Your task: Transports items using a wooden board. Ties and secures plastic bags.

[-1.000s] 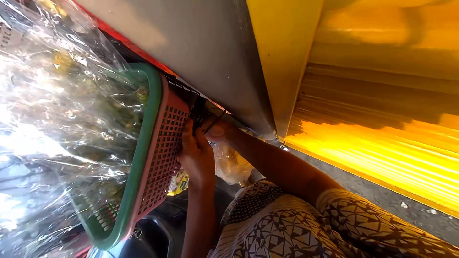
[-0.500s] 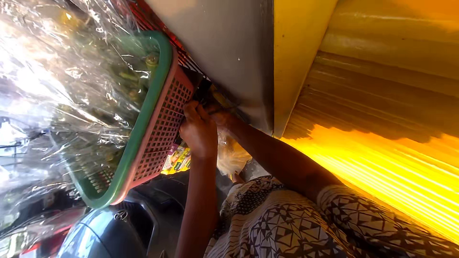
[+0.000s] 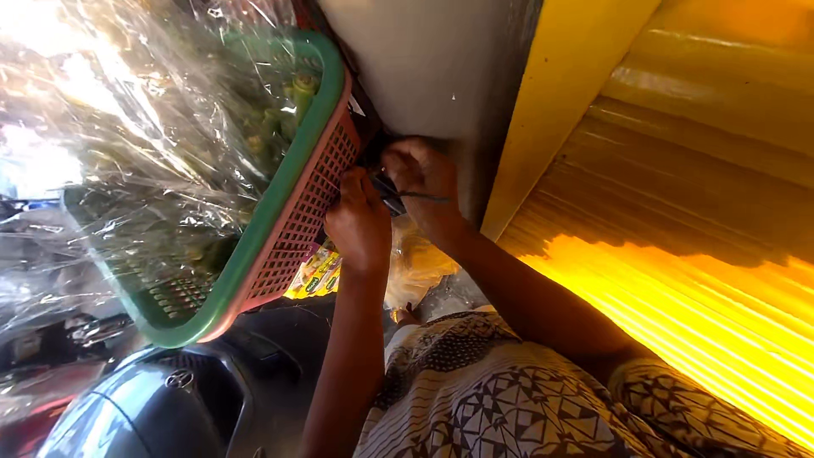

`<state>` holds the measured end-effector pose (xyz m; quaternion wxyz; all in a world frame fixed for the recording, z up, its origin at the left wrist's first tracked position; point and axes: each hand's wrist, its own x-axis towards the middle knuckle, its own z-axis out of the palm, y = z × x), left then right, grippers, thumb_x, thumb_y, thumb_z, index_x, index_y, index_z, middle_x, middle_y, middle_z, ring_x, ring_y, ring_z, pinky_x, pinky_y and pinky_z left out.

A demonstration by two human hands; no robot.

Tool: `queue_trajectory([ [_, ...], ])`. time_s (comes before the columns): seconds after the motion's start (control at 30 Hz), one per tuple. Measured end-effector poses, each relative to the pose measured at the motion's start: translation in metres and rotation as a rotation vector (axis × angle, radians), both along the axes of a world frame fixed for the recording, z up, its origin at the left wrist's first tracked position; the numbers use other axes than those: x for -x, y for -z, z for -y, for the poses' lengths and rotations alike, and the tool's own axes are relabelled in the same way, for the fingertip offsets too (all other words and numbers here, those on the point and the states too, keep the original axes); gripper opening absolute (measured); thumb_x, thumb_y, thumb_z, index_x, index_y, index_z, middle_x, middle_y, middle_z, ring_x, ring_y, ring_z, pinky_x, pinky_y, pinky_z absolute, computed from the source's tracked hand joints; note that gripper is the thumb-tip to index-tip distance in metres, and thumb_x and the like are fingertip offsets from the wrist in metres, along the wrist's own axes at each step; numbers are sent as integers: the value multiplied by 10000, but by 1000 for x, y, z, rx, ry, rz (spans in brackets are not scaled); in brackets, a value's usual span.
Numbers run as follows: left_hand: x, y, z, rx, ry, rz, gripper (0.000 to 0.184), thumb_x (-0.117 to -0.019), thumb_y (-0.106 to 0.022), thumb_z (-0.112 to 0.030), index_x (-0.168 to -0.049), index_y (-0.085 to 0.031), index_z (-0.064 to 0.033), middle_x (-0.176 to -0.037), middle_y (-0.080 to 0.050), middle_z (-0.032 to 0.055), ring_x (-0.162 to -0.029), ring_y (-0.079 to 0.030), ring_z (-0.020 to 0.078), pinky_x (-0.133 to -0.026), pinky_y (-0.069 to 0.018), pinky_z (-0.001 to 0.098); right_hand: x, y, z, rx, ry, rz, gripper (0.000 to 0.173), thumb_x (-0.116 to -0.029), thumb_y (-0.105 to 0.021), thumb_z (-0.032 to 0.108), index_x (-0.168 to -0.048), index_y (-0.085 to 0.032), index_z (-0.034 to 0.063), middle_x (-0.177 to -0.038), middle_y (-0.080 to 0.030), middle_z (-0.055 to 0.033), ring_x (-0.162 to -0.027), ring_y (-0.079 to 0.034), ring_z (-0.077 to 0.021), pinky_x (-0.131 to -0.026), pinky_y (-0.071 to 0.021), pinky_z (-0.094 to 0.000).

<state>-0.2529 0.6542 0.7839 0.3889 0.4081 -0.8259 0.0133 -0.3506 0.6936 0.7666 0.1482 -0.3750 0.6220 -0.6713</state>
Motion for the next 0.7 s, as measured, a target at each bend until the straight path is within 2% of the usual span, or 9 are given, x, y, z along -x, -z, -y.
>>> queue_trajectory([
  [0.1,0,1,2,3,4,-18,187,-1027,-579,-121,-1068,-727,-15,-781,-730,116,-654,-707,223,-589,-560,399,1,-15,9,-103,-26,-98,222,-993,-667,255,-1099,-756,81,-1002,-766,-48,-922,-729,-155,-845,-591,-414],
  [0.23,-2,0,1,-19,21,-36,180,-1013,-593,-113,-1081,-736,-28,-814,-746,124,-700,-730,253,-609,-568,433,-1,-35,11,-280,-16,-296,170,-989,-623,159,-1006,-756,55,-1008,-743,-98,-962,-710,-244,-826,-559,-483],
  [0.37,-4,-2,0,-56,21,-1,198,-966,-632,-114,-1122,-735,-47,-839,-753,130,-724,-737,283,-609,-565,474,-8,-37,11,-319,-37,-316,233,-1025,-538,129,-1144,-679,-12,-1170,-683,-175,-1095,-679,-302,-917,-555,-487],
  [0.47,-9,0,2,-45,102,-18,196,-1027,-579,-136,-1108,-722,-30,-824,-744,120,-694,-723,242,-597,-565,420,-7,-17,11,-73,-136,-95,205,-1034,-484,75,-1115,-621,-54,-1085,-650,-180,-1044,-643,-232,-929,-528,-385],
  [0.5,-13,1,3,-34,154,-45,197,-1028,-579,-119,-1114,-718,-9,-809,-741,113,-654,-702,199,-585,-560,363,-6,-9,10,34,-172,8,209,-1040,-461,70,-1116,-603,-63,-1049,-632,-162,-998,-630,-177,-902,-526,-328],
  [0.53,-17,3,3,-35,218,-95,188,-1024,-586,-101,-1119,-702,12,-745,-699,88,-579,-626,132,-547,-520,287,-5,-4,8,128,-205,101,205,-1050,-443,72,-1112,-585,-62,-1017,-611,-128,-953,-617,-122,-875,-530,-278],
  [0.57,-24,6,1,-57,285,-146,175,-1014,-596,-81,-1123,-677,29,-688,-657,62,-532,-574,81,-516,-497,236,-4,-3,4,198,-243,184,222,-1058,-422,78,-1133,-575,-65,-1039,-612,-115,-970,-614,-103,-896,-529,-270],
  [0.63,-37,12,-8,-131,401,-243,137,-992,-609,-47,-1102,-610,35,-603,-499,2,-471,-433,38,-455,-400,191,0,-3,-3,335,-280,326,245,-1046,-390,80,-1137,-573,-57,-1121,-665,-122,-1062,-637,-131,-966,-523,-318],
  [0.7,-49,15,-20,-228,520,-352,117,-992,-609,-42,-1084,-538,-27,-603,-493,-28,-456,-433,20,-432,-419,174,1,-9,-8,475,-332,469,187,-1055,-364,85,-1073,-536,15,-1062,-688,-97,-1060,-677,-174,-1004,-537,-387],
])
